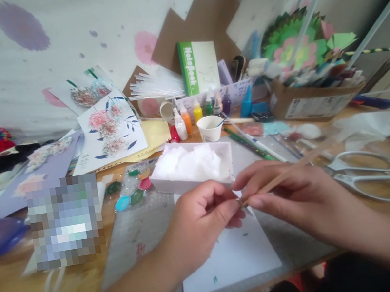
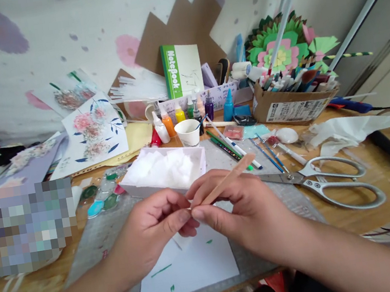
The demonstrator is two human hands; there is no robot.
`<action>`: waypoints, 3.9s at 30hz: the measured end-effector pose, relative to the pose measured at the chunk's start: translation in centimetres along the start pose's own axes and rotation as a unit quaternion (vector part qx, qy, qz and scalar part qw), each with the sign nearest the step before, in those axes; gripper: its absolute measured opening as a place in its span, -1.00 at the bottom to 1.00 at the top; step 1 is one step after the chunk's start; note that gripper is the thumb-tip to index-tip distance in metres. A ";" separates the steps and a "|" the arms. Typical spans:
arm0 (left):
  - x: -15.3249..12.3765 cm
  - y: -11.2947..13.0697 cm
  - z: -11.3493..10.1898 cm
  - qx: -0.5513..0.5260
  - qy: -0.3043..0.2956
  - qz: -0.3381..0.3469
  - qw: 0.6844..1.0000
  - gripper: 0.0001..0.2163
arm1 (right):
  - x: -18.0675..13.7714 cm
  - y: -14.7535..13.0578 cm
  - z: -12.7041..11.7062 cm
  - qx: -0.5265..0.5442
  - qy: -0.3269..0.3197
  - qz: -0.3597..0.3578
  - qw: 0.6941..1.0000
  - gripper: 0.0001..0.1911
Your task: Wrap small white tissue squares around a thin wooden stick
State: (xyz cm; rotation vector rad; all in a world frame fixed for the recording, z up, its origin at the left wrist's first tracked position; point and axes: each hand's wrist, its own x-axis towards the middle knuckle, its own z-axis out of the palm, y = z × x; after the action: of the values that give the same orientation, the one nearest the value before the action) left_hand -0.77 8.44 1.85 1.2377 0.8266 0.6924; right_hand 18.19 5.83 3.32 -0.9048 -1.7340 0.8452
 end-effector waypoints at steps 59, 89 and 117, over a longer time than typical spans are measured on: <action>0.2 -1.7 -0.7 -0.131 -0.048 0.045 0.989 -0.83 | 0.0 -0.2 -0.3 0.111 0.007 0.035 0.993 -0.84; 0.1 -1.5 -0.7 -0.148 -0.050 0.024 0.987 -0.71 | -0.1 -0.8 -0.3 0.031 -0.016 0.016 0.999 -0.90; 0.1 -1.3 -0.6 -0.117 -0.044 0.041 0.991 -0.79 | 0.0 -1.1 -0.5 -0.003 -0.014 0.009 1.000 -0.90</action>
State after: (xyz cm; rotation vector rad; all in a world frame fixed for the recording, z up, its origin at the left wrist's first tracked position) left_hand -1.19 8.51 0.46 1.0850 0.6058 0.7723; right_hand 18.45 5.38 4.44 -0.9186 -1.7556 0.8688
